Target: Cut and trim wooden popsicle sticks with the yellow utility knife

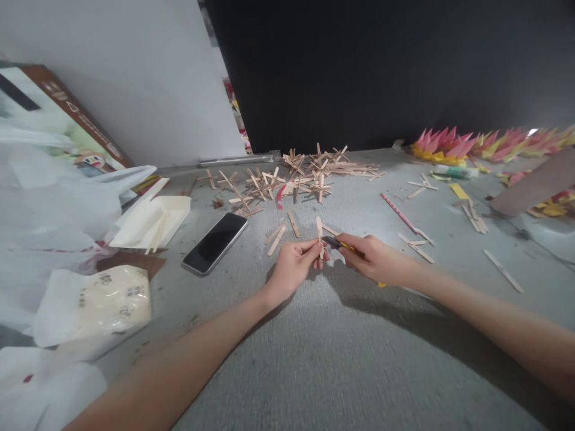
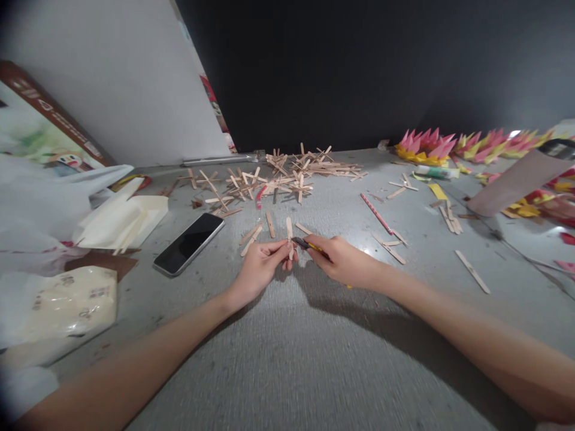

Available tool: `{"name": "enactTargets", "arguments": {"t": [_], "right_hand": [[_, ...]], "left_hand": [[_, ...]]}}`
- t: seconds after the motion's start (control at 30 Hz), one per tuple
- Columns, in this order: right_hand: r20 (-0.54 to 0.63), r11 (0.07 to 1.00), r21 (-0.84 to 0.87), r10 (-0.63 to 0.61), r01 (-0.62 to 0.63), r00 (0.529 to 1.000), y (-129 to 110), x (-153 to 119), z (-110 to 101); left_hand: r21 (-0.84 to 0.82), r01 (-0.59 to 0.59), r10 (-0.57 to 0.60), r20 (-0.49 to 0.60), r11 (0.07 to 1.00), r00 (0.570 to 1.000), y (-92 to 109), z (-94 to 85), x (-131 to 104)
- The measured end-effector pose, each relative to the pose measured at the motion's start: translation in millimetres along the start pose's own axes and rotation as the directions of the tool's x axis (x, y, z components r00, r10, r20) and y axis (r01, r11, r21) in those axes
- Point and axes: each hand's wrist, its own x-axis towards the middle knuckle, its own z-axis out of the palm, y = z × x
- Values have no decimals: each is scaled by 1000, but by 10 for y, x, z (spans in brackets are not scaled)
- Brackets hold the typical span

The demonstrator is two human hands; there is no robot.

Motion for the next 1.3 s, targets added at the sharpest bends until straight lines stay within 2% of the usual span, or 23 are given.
{"name": "enactTargets", "arguments": {"t": [0.2,0.5,0.67,0.8,0.9,1.0,1.07,1.17,1.3], "right_hand": [[-9,992,-122,-43,42,999,26,-22,5],[-4,958,-283,-46,43,999,-25,-44,1],[-28,883,-467,-73,52,997,-27,-90,39],[-27,823,-560,-130,93,991,-70,-128,71],[-77,890,-453,-103,57,992,-132,-127,80],[-117,978,-208,-18,-7,993,-196,-106,72],[-117,998,-54,28,-35,993,-231,-94,61],[-72,985,138,118,-107,990,-276,-88,50],[24,910,358,215,-209,976,-305,-94,74]], "left_hand": [[21,12,-12,7,1000,1000,20,-2,-12],[27,8,-8,7,1000,1000,4,-5,2],[36,-20,19,3,999,1000,15,-2,-24],[55,-80,83,-50,995,995,69,17,-66],[59,-112,116,-79,992,990,97,33,-82],[60,-126,131,-96,990,987,98,46,-88],[69,-124,131,-111,990,985,90,53,-92],[95,-114,126,-140,989,982,76,60,-100],[124,-114,131,-139,986,982,62,63,-105]]}}
